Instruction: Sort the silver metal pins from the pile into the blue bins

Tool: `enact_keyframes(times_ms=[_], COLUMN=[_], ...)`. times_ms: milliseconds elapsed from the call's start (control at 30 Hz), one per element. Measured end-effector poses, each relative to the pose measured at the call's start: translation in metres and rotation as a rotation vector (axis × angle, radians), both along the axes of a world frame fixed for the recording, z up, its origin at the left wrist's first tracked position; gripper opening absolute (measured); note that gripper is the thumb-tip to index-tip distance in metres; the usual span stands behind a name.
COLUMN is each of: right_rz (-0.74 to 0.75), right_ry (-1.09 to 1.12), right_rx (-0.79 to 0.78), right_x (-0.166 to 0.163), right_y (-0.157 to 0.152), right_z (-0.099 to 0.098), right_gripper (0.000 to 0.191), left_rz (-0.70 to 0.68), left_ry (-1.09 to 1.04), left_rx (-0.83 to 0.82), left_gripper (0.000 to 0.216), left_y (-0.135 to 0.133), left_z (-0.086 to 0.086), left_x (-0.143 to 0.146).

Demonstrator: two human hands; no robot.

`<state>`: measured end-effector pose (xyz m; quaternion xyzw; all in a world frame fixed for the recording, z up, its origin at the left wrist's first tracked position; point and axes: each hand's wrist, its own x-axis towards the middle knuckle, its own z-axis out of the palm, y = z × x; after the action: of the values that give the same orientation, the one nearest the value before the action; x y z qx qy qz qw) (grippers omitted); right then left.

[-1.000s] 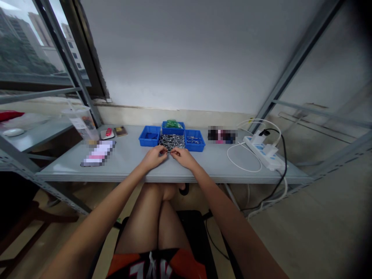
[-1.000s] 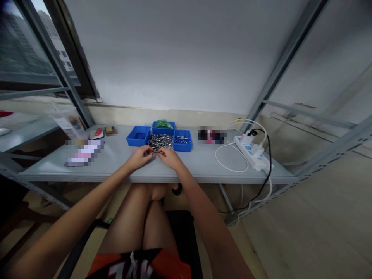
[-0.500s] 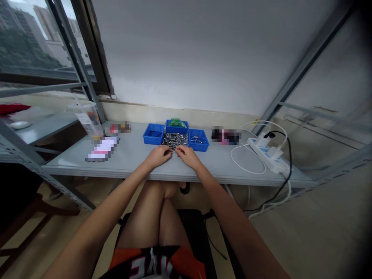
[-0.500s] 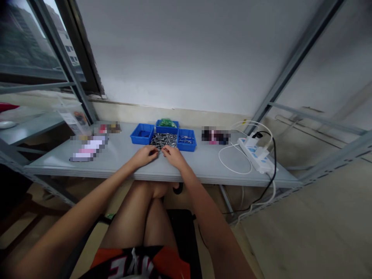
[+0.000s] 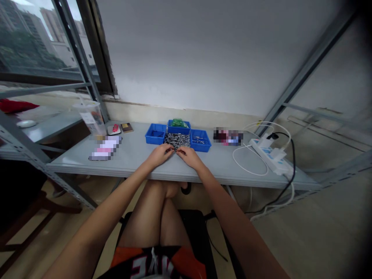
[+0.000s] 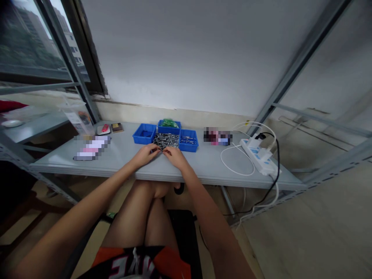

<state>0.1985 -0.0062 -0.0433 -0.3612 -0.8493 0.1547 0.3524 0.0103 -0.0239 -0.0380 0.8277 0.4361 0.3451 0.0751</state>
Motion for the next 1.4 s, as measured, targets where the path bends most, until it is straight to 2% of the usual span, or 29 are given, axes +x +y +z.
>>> enact_keyframes(times_ms=[133,433,1167,1300,1400], right_rz=[-0.027,-0.034,-0.065,-0.072,-0.071], right_ry=[-0.012,0.016,0.085,0.082,0.066], right_rx=[0.051,0.048,-0.090,-0.095,-0.093], right_x=[0.000,-0.001,0.000,0.000,0.000], right_y=[0.002,-0.001,-0.004,-0.002,-0.002], right_z=[-0.001,0.003,0.004,0.001,0.001], right_gripper=[0.012,0.014,0.018,0.018,0.017], left_rz=[0.011,0.021,0.045,0.129,0.255], left_ry=[0.015,0.141,0.049,0.023,0.009], left_rx=[0.007,0.029,0.080,0.133,0.182], left_gripper=[0.023,0.015,0.019,0.020,0.019], left_y=[0.001,-0.001,-0.013,-0.013,0.004], left_z=[-0.001,-0.002,0.006,0.013,0.024], left_x=[-0.001,0.001,-0.002,-0.014,-0.032])
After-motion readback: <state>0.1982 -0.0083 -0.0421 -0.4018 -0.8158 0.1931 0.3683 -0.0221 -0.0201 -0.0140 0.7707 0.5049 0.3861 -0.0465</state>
